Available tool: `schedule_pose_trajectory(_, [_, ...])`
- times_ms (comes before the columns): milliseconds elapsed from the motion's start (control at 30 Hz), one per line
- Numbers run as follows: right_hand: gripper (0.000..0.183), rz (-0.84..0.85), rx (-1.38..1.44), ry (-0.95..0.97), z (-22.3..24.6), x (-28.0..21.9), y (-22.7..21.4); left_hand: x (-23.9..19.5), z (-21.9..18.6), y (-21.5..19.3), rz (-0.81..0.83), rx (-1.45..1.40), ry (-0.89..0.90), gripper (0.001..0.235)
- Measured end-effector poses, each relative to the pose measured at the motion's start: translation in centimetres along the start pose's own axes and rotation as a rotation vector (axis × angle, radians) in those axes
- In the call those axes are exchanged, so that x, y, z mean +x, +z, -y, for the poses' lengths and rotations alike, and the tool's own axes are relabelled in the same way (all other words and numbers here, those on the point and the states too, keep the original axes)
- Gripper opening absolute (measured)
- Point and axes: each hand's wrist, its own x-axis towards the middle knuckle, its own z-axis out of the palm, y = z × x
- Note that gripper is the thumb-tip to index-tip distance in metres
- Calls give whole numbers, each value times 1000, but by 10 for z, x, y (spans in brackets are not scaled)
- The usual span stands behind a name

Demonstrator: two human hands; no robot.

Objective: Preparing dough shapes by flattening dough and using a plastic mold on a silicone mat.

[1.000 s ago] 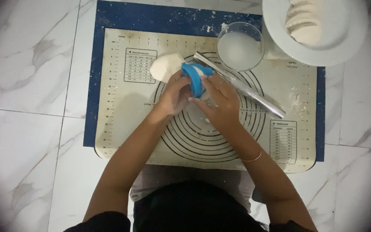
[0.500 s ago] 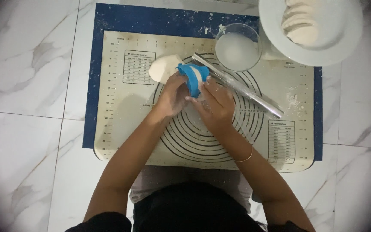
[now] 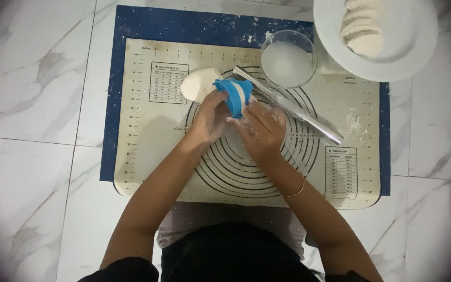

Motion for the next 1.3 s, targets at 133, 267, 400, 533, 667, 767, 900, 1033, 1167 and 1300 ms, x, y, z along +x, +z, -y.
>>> schedule_pose_trajectory(133, [30,-40,55,81,3,-5,5,8,14,-9,12,14,38,42])
schedule_pose_trajectory(267, [27,-18,-21,1,3,-7,5,21,31,-31,12,12,31,52])
schedule_pose_trajectory(400, [27,-44,85,95,3,-7,7,-1,7,1,-4,37,40,51])
schedule_pose_trajectory(533, [26,-61,87,38,0,-14,11,9,17,-12,23,0,52,59])
schedule_pose_trajectory(667, [29,-52,274,184,-9,-12,12,-4,-2,6,31,0,86,51])
schedule_pose_trajectory(767, [34,-62,374,329,-9,0,5,-7,-7,10,-10,-48,100,44])
schedule_pose_trajectory(900, [40,-88,392,348,-20,-14,14,1,4,-2,11,-90,130,41])
schedule_pose_trajectory(1033, [52,-80,566,287,-12,-9,14,15,24,-21,5,-71,122,40])
schedule_pose_trajectory(1167, [69,3,685,331,-7,-13,15,-9,-9,18,8,-92,130,35])
schedule_pose_trajectory(1300, [70,-7,568,270,-10,-20,18,-26,-32,43,35,-73,157,25])
